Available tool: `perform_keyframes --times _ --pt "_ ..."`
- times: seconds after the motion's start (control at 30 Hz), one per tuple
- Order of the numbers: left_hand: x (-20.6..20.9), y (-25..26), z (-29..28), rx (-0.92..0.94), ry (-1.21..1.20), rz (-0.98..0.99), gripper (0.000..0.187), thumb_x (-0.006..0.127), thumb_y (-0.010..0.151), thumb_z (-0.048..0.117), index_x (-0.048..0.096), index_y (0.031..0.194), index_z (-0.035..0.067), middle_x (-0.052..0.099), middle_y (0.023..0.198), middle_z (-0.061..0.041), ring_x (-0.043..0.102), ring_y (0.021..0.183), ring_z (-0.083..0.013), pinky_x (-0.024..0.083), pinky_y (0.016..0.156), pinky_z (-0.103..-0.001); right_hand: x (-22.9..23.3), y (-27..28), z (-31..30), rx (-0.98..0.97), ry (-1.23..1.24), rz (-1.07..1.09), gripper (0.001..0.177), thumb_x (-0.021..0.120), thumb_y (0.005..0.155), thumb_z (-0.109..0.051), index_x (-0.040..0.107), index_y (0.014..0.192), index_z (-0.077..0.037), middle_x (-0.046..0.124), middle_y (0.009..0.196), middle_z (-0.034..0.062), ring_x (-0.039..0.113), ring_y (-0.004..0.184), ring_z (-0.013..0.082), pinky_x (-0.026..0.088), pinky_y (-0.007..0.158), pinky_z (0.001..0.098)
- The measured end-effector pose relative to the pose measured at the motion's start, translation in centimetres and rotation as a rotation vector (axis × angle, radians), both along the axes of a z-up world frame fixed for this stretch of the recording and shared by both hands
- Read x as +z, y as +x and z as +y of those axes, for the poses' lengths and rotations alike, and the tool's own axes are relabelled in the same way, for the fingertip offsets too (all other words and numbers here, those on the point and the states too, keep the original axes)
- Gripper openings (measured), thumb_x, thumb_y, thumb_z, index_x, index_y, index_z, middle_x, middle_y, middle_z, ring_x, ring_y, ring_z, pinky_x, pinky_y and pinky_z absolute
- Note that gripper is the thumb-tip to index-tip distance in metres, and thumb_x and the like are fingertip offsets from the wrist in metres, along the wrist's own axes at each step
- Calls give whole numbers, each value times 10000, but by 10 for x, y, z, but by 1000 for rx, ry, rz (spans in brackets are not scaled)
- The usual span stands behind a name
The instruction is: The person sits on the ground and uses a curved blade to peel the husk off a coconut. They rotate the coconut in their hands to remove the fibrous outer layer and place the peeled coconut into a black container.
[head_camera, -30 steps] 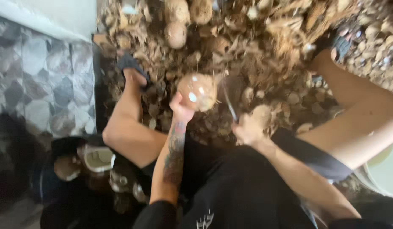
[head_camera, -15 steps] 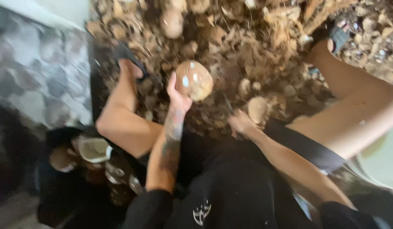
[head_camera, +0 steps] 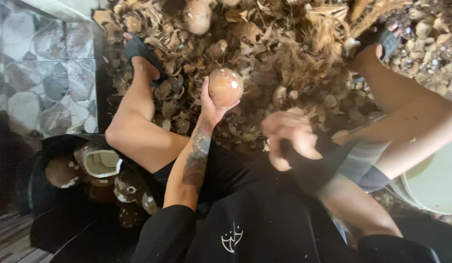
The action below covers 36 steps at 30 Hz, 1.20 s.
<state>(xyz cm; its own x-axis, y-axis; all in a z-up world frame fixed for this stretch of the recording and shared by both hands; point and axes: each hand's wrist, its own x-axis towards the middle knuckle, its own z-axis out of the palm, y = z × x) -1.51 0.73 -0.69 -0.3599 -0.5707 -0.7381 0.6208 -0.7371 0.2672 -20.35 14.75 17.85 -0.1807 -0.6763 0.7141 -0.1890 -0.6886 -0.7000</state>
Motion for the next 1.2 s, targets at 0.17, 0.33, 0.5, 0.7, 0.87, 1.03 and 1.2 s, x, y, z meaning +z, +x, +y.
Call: perform_keyframes --times 0.17,0.33,0.5,0.7,0.87,1.03,1.2 --pt "31 -4 -2 42 -279 -225 1059 881 861 413 253 1678 166 349 1671 -224 407 1517 -443 303 1226 -730 -148 3 13 60 1270 342 151 634 806 -186 639 802 -36 655 657 233 712 726 474 486 657 581" --pt "41 -6 14 152 -139 -81 794 801 846 596 566 1485 187 622 1455 -176 609 1340 -395 459 1165 -617 -108 -3 27 9 1277 489 170 629 843 -215 683 871 -56 692 673 193 743 710 402 540 662 523" --pt "45 -15 14 147 -218 -186 1031 863 828 546 345 1656 212 448 1653 -123 531 1444 -310 374 1269 -555 -68 30 3 -45 1249 240 279 596 951 -247 737 823 -43 682 641 204 709 629 384 532 582 493" --pt "6 17 -6 75 -276 203 688 710 859 663 700 1362 194 706 1378 -121 656 1289 -386 435 1182 -640 7 46 -35 258 1269 -988 233 477 681 18 354 514 -87 267 373 111 378 254 285 452 318 480" --pt "-16 29 -11 5 -151 126 605 797 915 464 676 1367 82 676 1384 -205 637 1280 -454 466 1141 -635 50 3 -8 337 469 -158 282 535 672 166 550 707 -114 653 572 54 681 487 205 549 486 289" --pt "-9 13 -2 -222 -192 -97 682 848 910 441 635 1442 70 646 1439 -203 623 1330 -399 466 1165 -595 -32 -28 -6 124 188 279 179 642 667 -40 629 844 -26 623 587 120 649 491 317 546 503 420" --pt "26 9 4 -127 -156 -92 547 931 776 365 789 1199 50 771 1214 -204 757 1106 -382 521 1125 -514 -115 -46 34 59 812 464 332 678 703 -213 714 947 8 660 721 219 696 705 435 513 648 556"
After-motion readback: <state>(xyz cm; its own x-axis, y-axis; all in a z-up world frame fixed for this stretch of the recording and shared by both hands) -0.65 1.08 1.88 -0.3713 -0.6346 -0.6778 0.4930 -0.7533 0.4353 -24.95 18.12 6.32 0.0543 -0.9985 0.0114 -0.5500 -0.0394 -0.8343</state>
